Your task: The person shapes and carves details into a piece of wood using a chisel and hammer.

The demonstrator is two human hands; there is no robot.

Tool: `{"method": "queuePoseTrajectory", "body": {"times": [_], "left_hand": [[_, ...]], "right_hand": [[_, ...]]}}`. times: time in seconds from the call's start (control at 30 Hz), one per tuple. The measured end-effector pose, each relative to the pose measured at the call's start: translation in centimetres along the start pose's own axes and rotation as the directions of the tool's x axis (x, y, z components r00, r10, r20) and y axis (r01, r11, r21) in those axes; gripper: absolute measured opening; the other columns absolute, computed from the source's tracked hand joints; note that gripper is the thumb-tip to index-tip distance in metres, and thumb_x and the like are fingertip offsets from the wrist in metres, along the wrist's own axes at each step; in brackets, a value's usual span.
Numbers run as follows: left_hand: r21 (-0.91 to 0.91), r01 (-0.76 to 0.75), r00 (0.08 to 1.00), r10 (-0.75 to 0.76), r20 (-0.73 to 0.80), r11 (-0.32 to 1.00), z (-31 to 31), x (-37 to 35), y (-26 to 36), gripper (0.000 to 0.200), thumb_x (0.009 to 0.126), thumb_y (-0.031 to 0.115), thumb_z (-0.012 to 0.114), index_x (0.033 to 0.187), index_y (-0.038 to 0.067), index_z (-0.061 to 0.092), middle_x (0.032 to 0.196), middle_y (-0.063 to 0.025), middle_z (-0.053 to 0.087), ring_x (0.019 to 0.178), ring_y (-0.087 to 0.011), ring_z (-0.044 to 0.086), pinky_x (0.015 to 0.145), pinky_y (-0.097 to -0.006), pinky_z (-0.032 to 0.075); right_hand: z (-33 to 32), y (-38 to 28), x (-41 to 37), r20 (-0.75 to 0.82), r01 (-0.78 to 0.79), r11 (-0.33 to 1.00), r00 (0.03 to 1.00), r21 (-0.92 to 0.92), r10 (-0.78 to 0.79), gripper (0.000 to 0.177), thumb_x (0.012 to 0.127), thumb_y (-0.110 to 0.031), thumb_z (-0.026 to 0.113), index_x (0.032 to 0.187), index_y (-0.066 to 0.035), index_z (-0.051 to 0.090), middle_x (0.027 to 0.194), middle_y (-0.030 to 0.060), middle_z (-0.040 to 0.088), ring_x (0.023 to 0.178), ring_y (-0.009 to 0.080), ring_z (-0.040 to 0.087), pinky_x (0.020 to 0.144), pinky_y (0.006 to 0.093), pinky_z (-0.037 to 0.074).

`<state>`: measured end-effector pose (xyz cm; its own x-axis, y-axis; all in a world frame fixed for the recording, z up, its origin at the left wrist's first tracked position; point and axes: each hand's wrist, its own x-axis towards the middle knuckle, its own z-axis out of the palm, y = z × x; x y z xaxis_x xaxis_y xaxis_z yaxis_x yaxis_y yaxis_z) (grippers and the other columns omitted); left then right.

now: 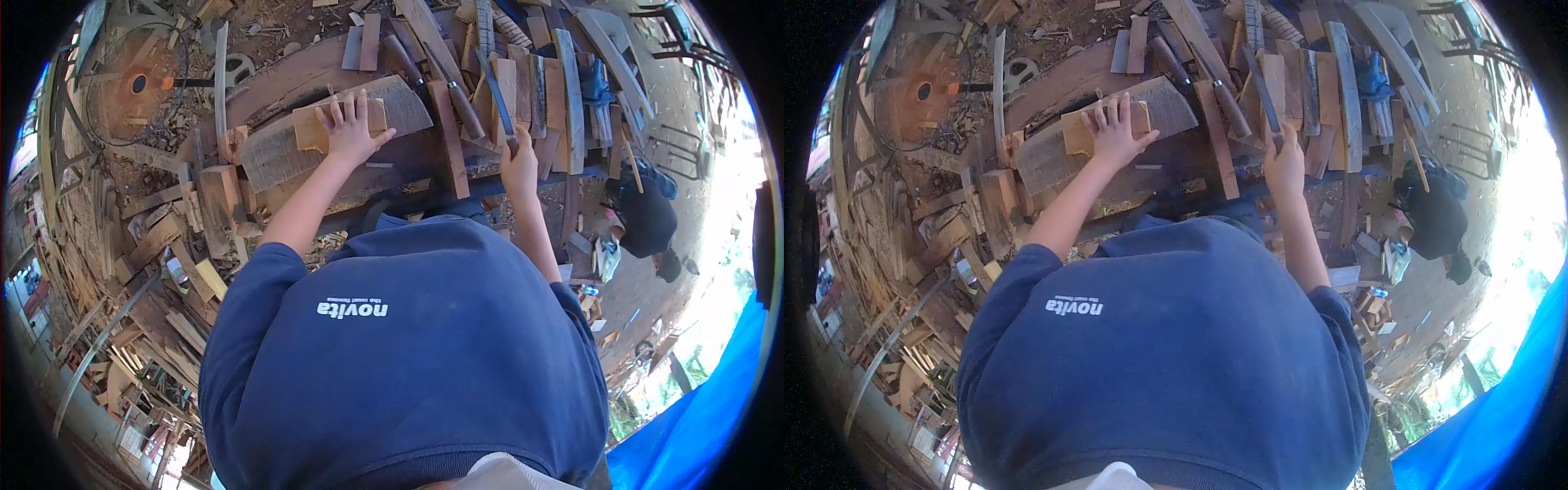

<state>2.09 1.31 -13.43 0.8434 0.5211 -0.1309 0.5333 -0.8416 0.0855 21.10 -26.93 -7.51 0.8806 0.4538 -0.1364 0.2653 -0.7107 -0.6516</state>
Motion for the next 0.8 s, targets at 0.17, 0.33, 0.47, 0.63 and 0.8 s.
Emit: {"method": "queuePoseTrajectory", "body": {"times": [0.17, 0.33, 0.47, 0.63, 0.8], "left_hand": [[-0.023, -0.012, 0.991, 0.009, -0.135, 1.000, 0.4, 0.0, -0.3, 0.101, 0.078, 0.072, 0.058, 0.151, 0.011, 0.025, 0.149, -0.0125, 0.027, 0.143, -0.0382, 0.011, 0.110, -0.0711, 0.000], [-0.063, -0.007, 1.000, 0.006, -0.020, 0.998, -0.3, 0.4, -0.5, 0.098, 0.080, 0.072, 0.056, 0.150, 0.011, 0.026, 0.150, -0.0122, 0.027, 0.144, -0.0364, 0.012, 0.111, -0.0703, -0.001], [-0.104, 0.008, 1.000, -0.008, 0.003, 0.995, -0.7, 0.5, -1.1, 0.097, 0.081, 0.072, 0.055, 0.151, 0.011, 0.024, 0.152, -0.0118, 0.025, 0.146, -0.0364, 0.010, 0.111, -0.0707, -0.003], [-0.160, 0.013, 0.996, 0.003, 0.095, 0.987, -0.5, 0.5, -1.4, 0.105, 0.080, 0.075, 0.054, 0.155, 0.012, 0.015, 0.156, -0.0113, 0.022, 0.148, -0.0368, 0.006, 0.111, -0.0707, -0.005], [-0.166, 0.041, 0.990, -0.017, 0.142, 0.985, -0.9, 0.6, -1.4, 0.111, 0.079, 0.076, 0.054, 0.157, 0.014, 0.006, 0.160, -0.0113, 0.018, 0.149, -0.0373, 0.002, 0.111, -0.0705, -0.007]], "right_hand": [[4.4, -2.0, 2.8, 0.015, 0.209, 0.950, 0.977, -0.234, -0.212, 0.037, 0.090, -0.021, 0.063, 0.121, -0.002, 0.059, 0.128, 0.0231, 0.057, 0.118, 0.0423, 0.053, 0.096, 0.0477, 0.044], [7.0, -3.9, 3.1, 0.107, 0.178, 0.768, 0.984, -0.616, -0.142, 0.046, 0.084, -0.036, 0.070, 0.117, -0.004, 0.062, 0.148, 0.0186, 0.038, 0.130, 0.0398, 0.038, 0.105, 0.0530, 0.033], [5.5, -4.1, 3.4, 0.146, 0.186, 0.854, 0.981, -0.486, -0.130, 0.046, 0.086, -0.033, 0.071, 0.119, -0.004, 0.062, 0.132, 0.0188, 0.057, 0.119, 0.0365, 0.055, 0.096, 0.0457, 0.045], [-0.9, -12.6, 1.1, -0.007, 0.225, 0.966, 0.974, 0.128, -0.226, 0.032, 0.089, -0.022, 0.069, 0.112, -0.001, 0.067, 0.085, 0.0160, 0.072, 0.073, 0.0254, 0.072, 0.066, 0.0317, 0.054], [-1.8, -16.3, 0.1, 0.042, 0.159, 0.939, 0.983, 0.304, -0.180, 0.024, 0.088, -0.021, 0.068, 0.099, 0.001, 0.073, 0.077, 0.0148, 0.071, 0.072, 0.0159, 0.068, 0.067, 0.0295, 0.052]]}}
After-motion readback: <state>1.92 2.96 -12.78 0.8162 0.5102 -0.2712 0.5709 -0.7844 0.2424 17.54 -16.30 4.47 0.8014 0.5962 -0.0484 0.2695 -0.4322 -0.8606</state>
